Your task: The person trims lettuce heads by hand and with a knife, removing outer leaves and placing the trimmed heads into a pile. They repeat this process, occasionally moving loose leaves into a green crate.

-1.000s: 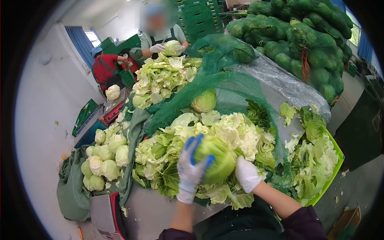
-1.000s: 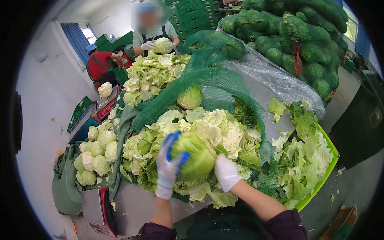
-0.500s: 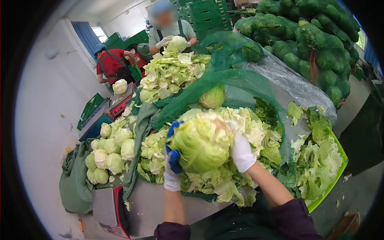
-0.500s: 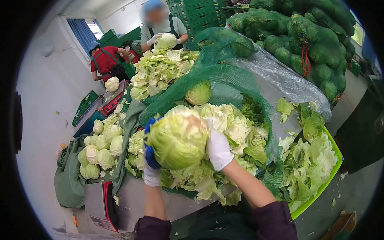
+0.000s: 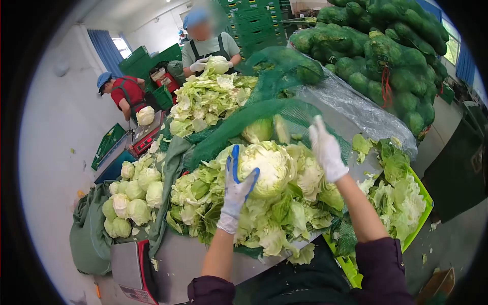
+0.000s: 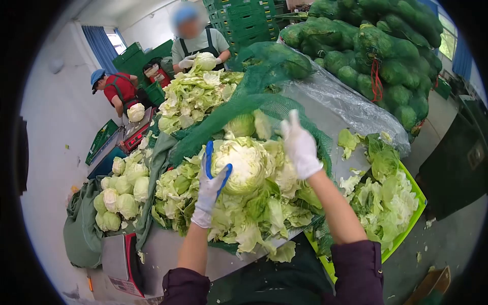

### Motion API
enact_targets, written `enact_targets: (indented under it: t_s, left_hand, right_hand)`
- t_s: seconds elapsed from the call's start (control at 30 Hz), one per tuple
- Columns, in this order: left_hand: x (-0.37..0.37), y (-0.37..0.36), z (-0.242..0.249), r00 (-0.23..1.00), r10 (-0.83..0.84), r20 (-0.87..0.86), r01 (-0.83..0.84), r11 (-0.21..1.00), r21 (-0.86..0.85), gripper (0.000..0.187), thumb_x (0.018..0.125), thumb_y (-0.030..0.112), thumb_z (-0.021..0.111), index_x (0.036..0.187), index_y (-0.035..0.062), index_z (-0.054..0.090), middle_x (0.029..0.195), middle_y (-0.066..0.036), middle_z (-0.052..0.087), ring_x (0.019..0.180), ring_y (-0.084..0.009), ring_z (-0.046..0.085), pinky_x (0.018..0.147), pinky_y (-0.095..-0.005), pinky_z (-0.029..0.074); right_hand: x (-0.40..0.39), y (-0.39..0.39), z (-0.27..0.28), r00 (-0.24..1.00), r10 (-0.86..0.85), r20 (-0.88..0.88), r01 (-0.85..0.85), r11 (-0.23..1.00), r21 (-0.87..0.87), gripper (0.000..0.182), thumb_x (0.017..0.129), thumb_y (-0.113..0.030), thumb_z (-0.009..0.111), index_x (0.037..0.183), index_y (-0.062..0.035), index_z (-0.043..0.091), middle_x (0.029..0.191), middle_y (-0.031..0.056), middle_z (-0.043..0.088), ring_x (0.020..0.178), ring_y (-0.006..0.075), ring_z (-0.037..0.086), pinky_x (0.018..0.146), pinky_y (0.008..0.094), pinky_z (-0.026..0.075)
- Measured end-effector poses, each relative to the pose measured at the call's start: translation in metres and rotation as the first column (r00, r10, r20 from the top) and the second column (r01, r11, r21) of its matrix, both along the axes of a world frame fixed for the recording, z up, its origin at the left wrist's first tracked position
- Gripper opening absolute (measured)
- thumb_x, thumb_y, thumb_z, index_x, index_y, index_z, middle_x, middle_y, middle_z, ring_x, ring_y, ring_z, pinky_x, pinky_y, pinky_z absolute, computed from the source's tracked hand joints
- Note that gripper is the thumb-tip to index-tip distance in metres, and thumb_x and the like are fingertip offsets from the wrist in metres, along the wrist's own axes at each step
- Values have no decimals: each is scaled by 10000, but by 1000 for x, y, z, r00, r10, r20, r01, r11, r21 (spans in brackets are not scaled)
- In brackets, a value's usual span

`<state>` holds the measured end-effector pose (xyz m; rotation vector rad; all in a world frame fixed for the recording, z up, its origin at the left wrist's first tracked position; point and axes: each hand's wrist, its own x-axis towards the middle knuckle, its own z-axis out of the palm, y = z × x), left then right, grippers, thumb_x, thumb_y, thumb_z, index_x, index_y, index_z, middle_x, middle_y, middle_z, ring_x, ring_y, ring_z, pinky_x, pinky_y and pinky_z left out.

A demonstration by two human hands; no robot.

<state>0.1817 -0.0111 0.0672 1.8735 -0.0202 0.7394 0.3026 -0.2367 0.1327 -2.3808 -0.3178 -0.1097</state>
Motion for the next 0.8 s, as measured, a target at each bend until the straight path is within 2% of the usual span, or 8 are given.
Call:
enact_targets:
  t_s: [0.03, 0.07, 0.1, 0.27, 0.47, 0.6, 0.73, 0.8]
  left_hand:
    - [-5, -8, 5, 992, 116, -39, -102, 960, 261, 796, 759, 132, 728, 1434, 66, 311, 1442, -119, 361, 1325, -278, 323, 1072, -435, 322]
    - [-10, -18, 6, 993, 110, -45, -95, 961, 262, 796, 759, 132, 728, 1434, 66, 311, 1442, -119, 361, 1325, -278, 323, 1072, -435, 322]
    - [-14, -28, 6, 982, 189, 6, -177, 908, 381, 805, 746, 166, 737, 1428, 64, 321, 1438, -133, 367, 1318, -328, 321, 1082, -449, 285]
    - [-35, -61, 2, 947, 320, 40, -286, 777, 561, 763, 740, 234, 737, 1392, 63, 380, 1406, -137, 419, 1276, -429, 331, 1088, -480, 249]
    - [-32, -61, 9, 959, 278, 49, -266, 832, 488, 591, 774, 198, 713, 1305, 59, 492, 1360, -122, 478, 1243, -435, 365, 1058, -490, 281]
    - [-22, -41, -6, 949, 298, 101, -296, 739, 605, 580, 798, 187, 695, 1327, 85, 480, 1359, -123, 479, 1263, -438, 354, 1055, -468, 300]
    - [-26, -41, 6, 959, 284, 9, -262, 871, 415, 582, 803, 196, 700, 1332, 98, 478, 1353, -127, 482, 1272, -418, 365, 1048, -458, 313]
    - [-27, -34, 8, 978, 201, -50, -162, 895, 415, 668, 756, 333, 718, 1360, 181, 476, 1323, -242, 442, 1256, -423, 383, 1038, -476, 320]
  right_hand:
    - [-11, 5, -20, 984, 140, 109, -128, 986, -105, 626, 972, -415, 398, 1455, -75, 190, 749, 223, 642, 636, 379, 622, 583, 475, 502]
    - [-21, 14, -49, 923, 261, 283, -233, 964, -130, 610, 969, -398, 400, 1460, -112, 178, 731, 244, 626, 631, 391, 617, 564, 478, 494]
    - [-63, 16, -5, 956, 290, 36, -278, 941, -194, 638, 958, -390, 421, 1452, -70, 174, 706, 257, 612, 620, 406, 608, 565, 487, 485]
    - [-72, 27, -24, 946, 321, 49, -304, 930, -207, 719, 941, -397, 447, 1402, 81, 171, 671, 222, 629, 589, 381, 622, 535, 483, 487]
    - [-46, 51, -15, 957, 290, -12, -278, 907, -315, 750, 914, -323, 510, 1363, 174, 173, 710, 256, 634, 637, 358, 654, 548, 422, 528]
    - [-18, 82, -20, 932, 361, -9, -314, 797, -516, 639, 850, -175, 578, 1313, 186, 325, 859, 301, 644, 757, 328, 684, 623, 385, 545]
    - [-1, 95, -34, 864, 499, 64, -330, 659, -676, 529, 821, -116, 591, 1224, 195, 448, 944, 299, 648, 827, 333, 687, 685, 370, 548]
    - [-6, 84, -41, 857, 508, 85, -322, 657, -681, 583, 891, -210, 500, 1222, 247, 357, 889, 266, 655, 784, 349, 674, 661, 395, 536]
